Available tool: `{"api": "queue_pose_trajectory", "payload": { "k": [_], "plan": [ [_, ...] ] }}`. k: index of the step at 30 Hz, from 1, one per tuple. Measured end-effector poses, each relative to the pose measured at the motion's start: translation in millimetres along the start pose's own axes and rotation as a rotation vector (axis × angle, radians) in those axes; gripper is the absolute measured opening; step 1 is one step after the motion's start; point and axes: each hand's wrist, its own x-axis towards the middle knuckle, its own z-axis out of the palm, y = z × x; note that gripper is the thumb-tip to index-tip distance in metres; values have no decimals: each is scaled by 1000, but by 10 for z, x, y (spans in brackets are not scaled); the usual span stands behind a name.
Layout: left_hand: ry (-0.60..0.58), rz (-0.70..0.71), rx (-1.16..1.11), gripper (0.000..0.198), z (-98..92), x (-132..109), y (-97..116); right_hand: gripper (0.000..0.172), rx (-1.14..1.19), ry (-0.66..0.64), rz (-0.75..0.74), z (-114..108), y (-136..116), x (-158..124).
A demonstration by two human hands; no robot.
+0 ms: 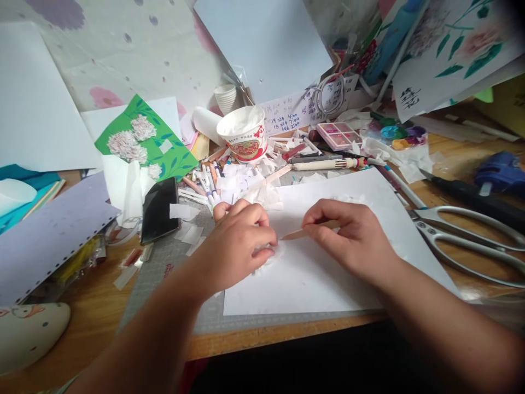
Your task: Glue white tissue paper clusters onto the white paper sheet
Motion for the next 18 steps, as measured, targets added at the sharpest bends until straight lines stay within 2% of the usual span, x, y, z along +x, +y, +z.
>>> {"api": "queue_pose_trajectory", "payload": {
  "k": [2, 6, 9, 11, 14, 16, 18],
  "plan": [
    [-24, 26, -5, 13, -3, -4, 6, 10, 0, 31, 15, -2, 3, 4],
    [-65, 60, -11, 19, -55, -27, -20, 9, -31, -91, -30, 25, 20, 5],
    [-89, 56, -77, 16, -112, -36, -74, 10, -29, -155, -20, 34, 17, -1],
    [-37, 9, -98, 12, -121, -21, -110, 10, -33, -171, -27, 30, 4, -4],
    [155, -170, -30, 13, -62, 50, -149, 10, -62, -167, -59, 29, -14, -11],
    [205, -252, 45, 16, 4, 119, -177, 11, -76, -132, -75, 36, -12, -13],
    [202, -286, 104, 23, 62, 186, -206, 11, -71, -84, -83, 43, 1, -14]
  ]
}}
